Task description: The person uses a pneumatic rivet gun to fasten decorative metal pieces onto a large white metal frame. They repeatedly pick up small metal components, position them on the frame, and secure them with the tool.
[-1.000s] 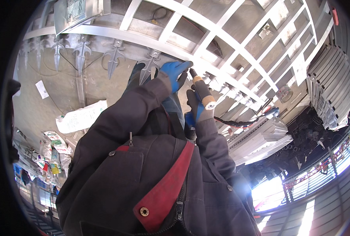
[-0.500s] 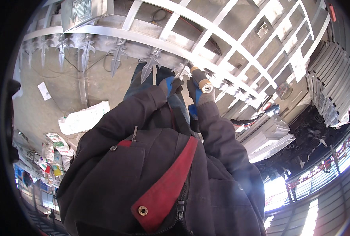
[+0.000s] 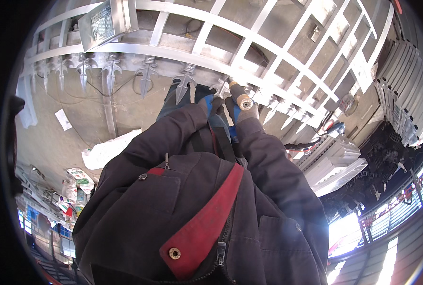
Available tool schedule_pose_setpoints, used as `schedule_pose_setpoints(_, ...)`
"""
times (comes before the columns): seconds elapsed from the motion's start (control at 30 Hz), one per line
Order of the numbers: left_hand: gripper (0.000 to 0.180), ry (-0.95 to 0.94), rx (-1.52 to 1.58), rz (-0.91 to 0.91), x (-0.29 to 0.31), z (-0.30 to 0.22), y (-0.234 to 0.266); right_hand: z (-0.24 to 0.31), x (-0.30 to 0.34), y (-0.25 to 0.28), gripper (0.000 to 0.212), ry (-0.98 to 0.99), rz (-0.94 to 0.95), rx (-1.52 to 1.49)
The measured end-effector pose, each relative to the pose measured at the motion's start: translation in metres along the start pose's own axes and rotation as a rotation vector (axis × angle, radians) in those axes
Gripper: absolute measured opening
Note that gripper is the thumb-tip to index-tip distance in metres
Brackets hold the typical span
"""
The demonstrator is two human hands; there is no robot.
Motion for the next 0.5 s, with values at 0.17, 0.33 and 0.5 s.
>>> schedule_pose_setpoints(0.17,0.021,0.049,-0.090,0.051,-0.008,0.003,0.002,-0.001,0.001,-0.001,0.027,-0.057,0.044,-0.091)
schedule_pose_setpoints(0.33,0.020,0.060,-0.007,0.008,-0.006,0.002,0.000,0.016,0.011,-0.003,0.027,-0.014,0.025,-0.174)
schedule_pose_setpoints(0.5,0.022,0.082,-0.055,-0.025,0.002,-0.007,-0.002,0.022,0.015,0.000,0.030,-0.079,0.041,0.030)
Point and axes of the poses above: each hand's wrist, its own x-axis away from the middle knuckle, its own y-axis out of the back of the hand, z = x × y, the point moved 6 cm from there along -x, towards the middle knuckle, and after that the axes turned 7 degrees about z, right-handed, at the moved point
